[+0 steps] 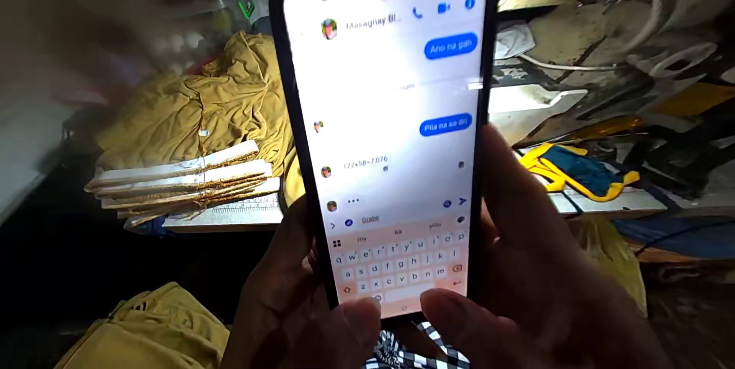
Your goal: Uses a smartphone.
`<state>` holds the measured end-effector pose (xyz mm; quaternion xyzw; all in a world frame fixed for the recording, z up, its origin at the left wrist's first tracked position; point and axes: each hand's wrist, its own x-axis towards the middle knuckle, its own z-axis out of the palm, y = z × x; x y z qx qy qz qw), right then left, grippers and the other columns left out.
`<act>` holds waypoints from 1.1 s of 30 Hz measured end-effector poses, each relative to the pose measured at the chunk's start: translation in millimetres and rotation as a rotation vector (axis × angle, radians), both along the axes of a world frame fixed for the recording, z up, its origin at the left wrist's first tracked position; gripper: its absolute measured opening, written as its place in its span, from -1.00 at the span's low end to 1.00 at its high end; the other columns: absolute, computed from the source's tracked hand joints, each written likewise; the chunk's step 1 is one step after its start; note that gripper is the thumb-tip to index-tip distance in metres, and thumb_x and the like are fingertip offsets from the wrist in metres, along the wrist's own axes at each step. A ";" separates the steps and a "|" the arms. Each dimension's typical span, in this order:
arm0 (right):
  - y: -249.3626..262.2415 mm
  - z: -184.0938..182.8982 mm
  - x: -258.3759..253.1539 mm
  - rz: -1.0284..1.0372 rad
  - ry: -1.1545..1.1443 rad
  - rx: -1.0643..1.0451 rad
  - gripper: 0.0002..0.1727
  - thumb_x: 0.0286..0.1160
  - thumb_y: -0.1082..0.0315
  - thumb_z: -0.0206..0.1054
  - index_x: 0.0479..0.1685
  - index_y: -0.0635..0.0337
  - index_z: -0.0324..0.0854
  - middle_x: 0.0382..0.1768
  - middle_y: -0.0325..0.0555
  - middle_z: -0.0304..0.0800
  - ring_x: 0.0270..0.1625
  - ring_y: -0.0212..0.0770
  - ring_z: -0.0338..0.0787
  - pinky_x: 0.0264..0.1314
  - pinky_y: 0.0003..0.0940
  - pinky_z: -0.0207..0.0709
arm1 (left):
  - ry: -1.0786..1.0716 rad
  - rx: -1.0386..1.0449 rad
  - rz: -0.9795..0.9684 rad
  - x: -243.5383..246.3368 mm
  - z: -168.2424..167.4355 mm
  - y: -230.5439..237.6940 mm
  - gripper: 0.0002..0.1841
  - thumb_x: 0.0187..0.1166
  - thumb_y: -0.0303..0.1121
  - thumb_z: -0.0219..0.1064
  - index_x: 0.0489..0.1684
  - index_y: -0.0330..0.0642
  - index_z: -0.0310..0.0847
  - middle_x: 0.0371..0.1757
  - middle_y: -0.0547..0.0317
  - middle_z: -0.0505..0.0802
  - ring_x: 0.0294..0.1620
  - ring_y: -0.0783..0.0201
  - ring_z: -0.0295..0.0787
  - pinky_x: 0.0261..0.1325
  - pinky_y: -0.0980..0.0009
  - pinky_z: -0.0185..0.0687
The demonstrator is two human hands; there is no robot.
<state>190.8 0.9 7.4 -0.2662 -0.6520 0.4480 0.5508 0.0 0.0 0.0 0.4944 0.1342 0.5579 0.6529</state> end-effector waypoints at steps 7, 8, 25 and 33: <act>3.1 -2.6 1.5 0.033 0.030 -0.016 0.00 0.41 0.66 0.24 0.86 0.41 -0.35 0.68 -0.04 0.36 0.56 -0.35 0.57 0.56 -0.31 0.61 | -0.013 -0.030 -0.012 4.1 -5.1 4.6 -0.43 0.62 -0.60 0.19 0.66 -0.06 0.31 0.41 0.32 0.76 0.37 0.33 0.74 0.37 0.23 0.74; 4.0 -3.3 1.6 0.039 0.027 -0.012 0.00 0.42 0.65 0.24 0.84 0.47 -0.37 0.69 -0.01 0.34 0.57 -0.36 0.56 0.57 -0.31 0.60 | -0.002 -0.032 -0.004 4.1 -5.4 4.6 -0.43 0.62 -0.59 0.19 0.65 -0.04 0.29 0.40 0.34 0.77 0.36 0.35 0.75 0.36 0.24 0.74; 8.8 -8.7 2.0 0.099 0.130 -0.022 -0.05 0.40 0.66 0.17 0.77 0.63 -0.38 0.70 0.17 0.25 0.61 -0.23 0.52 0.61 -0.19 0.53 | -0.066 -0.071 0.021 12.1 -12.5 5.3 -0.52 0.64 -0.48 0.26 0.54 0.06 0.41 0.32 0.37 0.81 0.30 0.37 0.78 0.28 0.24 0.77; 11.1 -12.8 1.0 0.104 0.139 -0.006 -0.07 0.43 0.64 0.16 0.76 0.66 -0.38 0.73 0.22 0.19 0.67 -0.23 0.45 0.68 -0.19 0.45 | -0.109 -0.087 -0.009 11.9 -15.8 5.9 -0.51 0.64 -0.53 0.23 0.55 0.04 0.40 0.34 0.30 0.80 0.32 0.31 0.77 0.32 0.19 0.75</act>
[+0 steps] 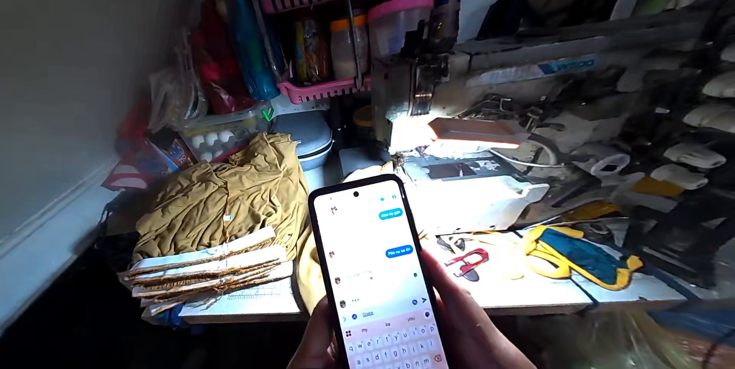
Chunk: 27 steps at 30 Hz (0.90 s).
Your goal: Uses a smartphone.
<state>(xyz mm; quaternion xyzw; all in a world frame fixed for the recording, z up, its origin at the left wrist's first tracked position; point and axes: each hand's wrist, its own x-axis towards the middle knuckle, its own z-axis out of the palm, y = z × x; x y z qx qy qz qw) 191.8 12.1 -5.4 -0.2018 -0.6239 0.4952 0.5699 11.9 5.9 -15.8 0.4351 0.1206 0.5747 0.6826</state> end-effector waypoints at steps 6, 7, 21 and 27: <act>0.1 1.6 0.5 0.007 0.004 -0.020 -0.08 0.47 0.65 0.16 0.76 0.65 -0.39 0.73 0.19 0.19 0.66 -0.24 0.46 0.67 -0.20 0.46 | 0.000 0.012 -0.007 -0.3 -0.4 0.8 -0.50 0.66 -0.52 0.21 0.57 0.04 0.37 0.34 0.31 0.80 0.32 0.31 0.77 0.31 0.18 0.76; -0.1 2.0 0.5 0.009 0.008 -0.025 -0.08 0.47 0.65 0.16 0.76 0.65 -0.39 0.74 0.20 0.19 0.66 -0.23 0.47 0.66 -0.19 0.47 | -0.002 0.010 -0.008 -0.3 -0.2 0.8 -0.51 0.66 -0.52 0.21 0.57 0.04 0.37 0.34 0.31 0.79 0.32 0.31 0.77 0.31 0.18 0.76; 0.1 2.4 -3.6 -0.002 0.035 -0.020 -0.02 0.40 0.69 0.15 0.79 0.56 -0.45 0.77 0.16 0.10 0.66 -0.21 0.48 0.62 -0.16 0.54 | 0.040 0.019 0.029 -0.8 1.7 -1.5 -0.53 0.68 -0.49 0.22 0.56 0.05 0.39 0.34 0.37 0.80 0.31 0.37 0.77 0.29 0.24 0.78; -1.6 4.8 -2.2 -0.028 0.000 -0.014 -0.05 0.41 0.68 0.15 0.79 0.58 -0.42 0.75 0.17 0.16 0.62 -0.22 0.52 0.58 -0.19 0.57 | 0.080 0.021 0.040 -2.5 2.3 -3.1 -0.53 0.69 -0.43 0.24 0.58 0.08 0.38 0.34 0.40 0.79 0.30 0.38 0.78 0.26 0.25 0.80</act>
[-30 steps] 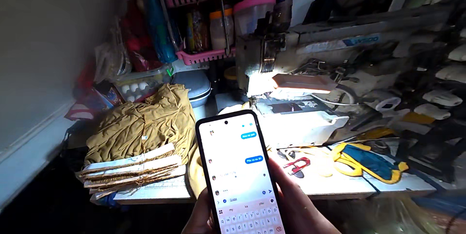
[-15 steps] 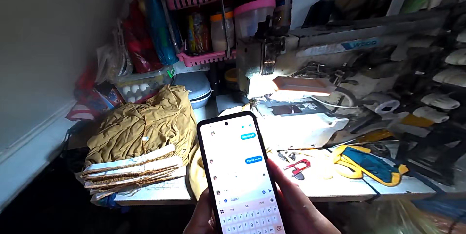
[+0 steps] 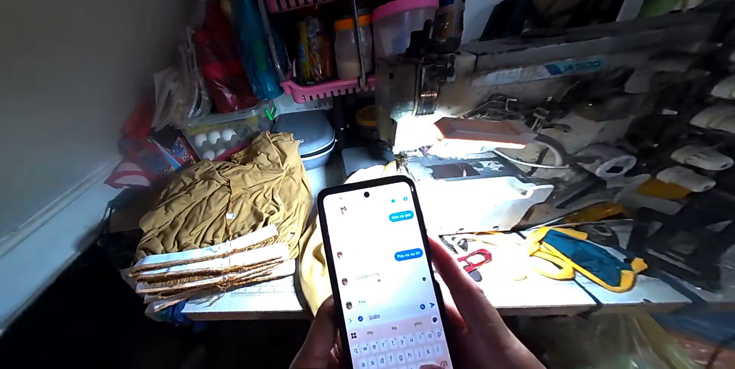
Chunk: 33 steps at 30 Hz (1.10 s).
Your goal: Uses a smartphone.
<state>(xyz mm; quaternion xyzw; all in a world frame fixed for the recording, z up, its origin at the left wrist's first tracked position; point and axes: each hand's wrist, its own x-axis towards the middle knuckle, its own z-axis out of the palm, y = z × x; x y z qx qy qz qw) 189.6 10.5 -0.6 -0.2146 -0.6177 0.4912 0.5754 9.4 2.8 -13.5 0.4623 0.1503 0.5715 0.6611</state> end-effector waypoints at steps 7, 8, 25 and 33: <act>-3.0 1.4 1.5 0.010 0.007 -0.012 -0.07 0.48 0.65 0.15 0.78 0.58 -0.42 0.75 0.14 0.17 0.58 -0.26 0.56 0.53 -0.21 0.62 | -0.041 -0.018 -0.023 0.4 0.6 -2.3 -0.51 0.67 -0.45 0.25 0.59 0.06 0.39 0.36 0.34 0.79 0.32 0.33 0.78 0.25 0.19 0.80; -3.1 1.3 2.0 0.015 0.004 -0.011 -0.07 0.47 0.65 0.15 0.78 0.58 -0.43 0.76 0.14 0.15 0.59 -0.27 0.55 0.54 -0.22 0.62 | -0.038 -0.015 -0.024 0.7 0.9 -2.5 -0.51 0.67 -0.45 0.25 0.58 0.06 0.39 0.36 0.35 0.79 0.32 0.34 0.78 0.26 0.20 0.80; -1.3 -4.9 8.3 0.109 0.065 -0.008 -0.01 0.41 0.65 0.14 0.84 0.43 -0.45 0.77 0.08 0.16 0.63 -0.14 0.52 0.56 -0.08 0.60 | -0.056 -0.020 -0.051 0.6 1.4 -1.0 -0.53 0.66 -0.47 0.23 0.55 0.04 0.44 0.35 0.33 0.80 0.33 0.35 0.76 0.31 0.21 0.76; -1.8 -3.7 10.0 0.124 0.053 -0.036 0.00 0.42 0.66 0.14 0.85 0.40 -0.48 0.76 0.08 0.19 0.61 -0.12 0.56 0.51 -0.06 0.64 | -0.072 -0.039 -0.051 -0.2 2.0 -1.4 -0.53 0.68 -0.50 0.19 0.56 0.07 0.47 0.36 0.33 0.80 0.35 0.35 0.76 0.32 0.23 0.76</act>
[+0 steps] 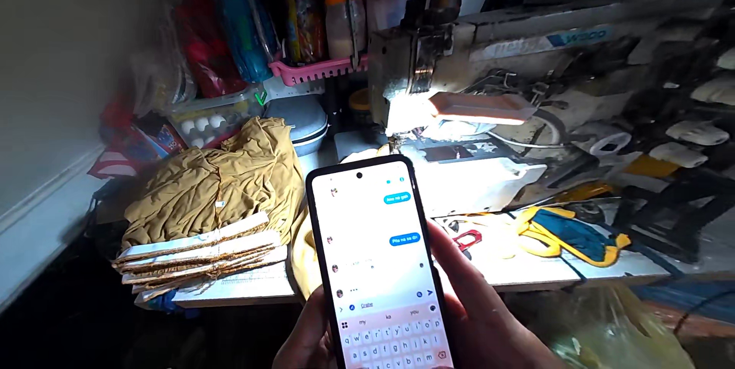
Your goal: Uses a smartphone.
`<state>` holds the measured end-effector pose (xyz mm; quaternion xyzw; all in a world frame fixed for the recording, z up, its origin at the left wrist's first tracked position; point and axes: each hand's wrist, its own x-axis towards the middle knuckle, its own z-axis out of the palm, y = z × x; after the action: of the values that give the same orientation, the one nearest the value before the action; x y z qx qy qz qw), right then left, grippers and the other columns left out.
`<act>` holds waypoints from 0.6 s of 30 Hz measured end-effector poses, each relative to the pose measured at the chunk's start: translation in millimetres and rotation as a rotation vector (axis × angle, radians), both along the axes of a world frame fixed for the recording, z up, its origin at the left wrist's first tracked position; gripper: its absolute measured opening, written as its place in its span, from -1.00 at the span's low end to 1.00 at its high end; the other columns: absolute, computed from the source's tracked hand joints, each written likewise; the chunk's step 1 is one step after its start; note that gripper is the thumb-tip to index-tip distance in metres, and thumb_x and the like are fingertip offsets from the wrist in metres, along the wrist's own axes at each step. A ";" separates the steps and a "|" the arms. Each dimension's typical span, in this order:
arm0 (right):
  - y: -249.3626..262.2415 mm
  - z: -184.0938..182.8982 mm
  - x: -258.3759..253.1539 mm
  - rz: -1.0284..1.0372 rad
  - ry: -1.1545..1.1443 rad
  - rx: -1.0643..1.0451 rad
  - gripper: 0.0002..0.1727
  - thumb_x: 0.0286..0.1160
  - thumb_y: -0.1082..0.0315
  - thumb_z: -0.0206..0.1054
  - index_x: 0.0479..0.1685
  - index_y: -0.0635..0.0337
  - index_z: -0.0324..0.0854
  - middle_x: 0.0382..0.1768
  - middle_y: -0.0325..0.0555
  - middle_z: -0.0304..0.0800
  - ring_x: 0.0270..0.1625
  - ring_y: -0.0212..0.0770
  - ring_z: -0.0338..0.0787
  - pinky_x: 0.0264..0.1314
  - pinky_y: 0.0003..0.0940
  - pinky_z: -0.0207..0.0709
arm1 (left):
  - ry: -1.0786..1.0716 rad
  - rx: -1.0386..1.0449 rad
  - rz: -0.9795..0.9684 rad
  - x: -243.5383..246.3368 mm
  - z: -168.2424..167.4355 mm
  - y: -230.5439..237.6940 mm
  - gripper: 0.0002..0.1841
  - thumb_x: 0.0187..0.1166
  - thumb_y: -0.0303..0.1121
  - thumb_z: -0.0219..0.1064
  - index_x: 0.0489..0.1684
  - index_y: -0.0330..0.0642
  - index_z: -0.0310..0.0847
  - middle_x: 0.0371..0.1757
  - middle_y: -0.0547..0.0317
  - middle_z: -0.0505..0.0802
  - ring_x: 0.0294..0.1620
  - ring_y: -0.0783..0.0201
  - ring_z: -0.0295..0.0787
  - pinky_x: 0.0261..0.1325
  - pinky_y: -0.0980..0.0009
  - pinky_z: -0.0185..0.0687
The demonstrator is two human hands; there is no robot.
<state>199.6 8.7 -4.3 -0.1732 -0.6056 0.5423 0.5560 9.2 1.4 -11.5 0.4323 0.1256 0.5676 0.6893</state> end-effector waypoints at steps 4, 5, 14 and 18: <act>-5.6 8.2 -5.6 -0.063 0.026 -0.043 -0.01 0.33 0.72 0.13 0.81 0.54 -0.42 0.75 0.09 0.22 0.54 -0.22 0.63 0.47 -0.21 0.68 | 0.051 -0.012 0.015 -1.2 2.8 -0.9 -0.55 0.70 -0.52 0.15 0.54 0.06 0.46 0.34 0.34 0.81 0.31 0.36 0.79 0.30 0.22 0.78; -6.6 10.0 -8.0 -0.078 0.042 -0.052 -0.01 0.30 0.73 0.12 0.80 0.57 -0.40 0.73 0.08 0.25 0.50 -0.25 0.66 0.43 -0.25 0.70 | 0.048 -0.013 0.013 -1.4 2.7 -0.8 -0.55 0.70 -0.51 0.16 0.54 0.07 0.47 0.35 0.34 0.81 0.31 0.36 0.78 0.31 0.22 0.77; -2.3 1.1 -4.3 -0.062 -0.027 0.019 0.00 0.42 0.73 0.16 0.80 0.53 -0.49 0.74 0.15 0.19 0.61 -0.17 0.55 0.55 -0.12 0.63 | 0.000 0.022 -0.013 -0.6 -1.1 -0.5 -0.52 0.67 -0.50 0.20 0.58 0.07 0.47 0.39 0.31 0.78 0.37 0.34 0.75 0.33 0.24 0.75; -3.9 1.7 -7.3 -0.123 -0.044 0.026 -0.01 0.44 0.69 0.21 0.80 0.56 -0.45 0.75 0.17 0.15 0.63 -0.20 0.51 0.59 -0.16 0.59 | 0.044 0.055 0.008 1.0 -2.6 -1.8 -0.48 0.66 -0.52 0.22 0.61 0.05 0.41 0.41 0.30 0.77 0.39 0.31 0.73 0.37 0.22 0.72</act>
<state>192.3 4.8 -2.6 -0.2147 -0.6130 0.4951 0.5770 10.3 -0.3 -14.2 0.4631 0.1269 0.5640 0.6718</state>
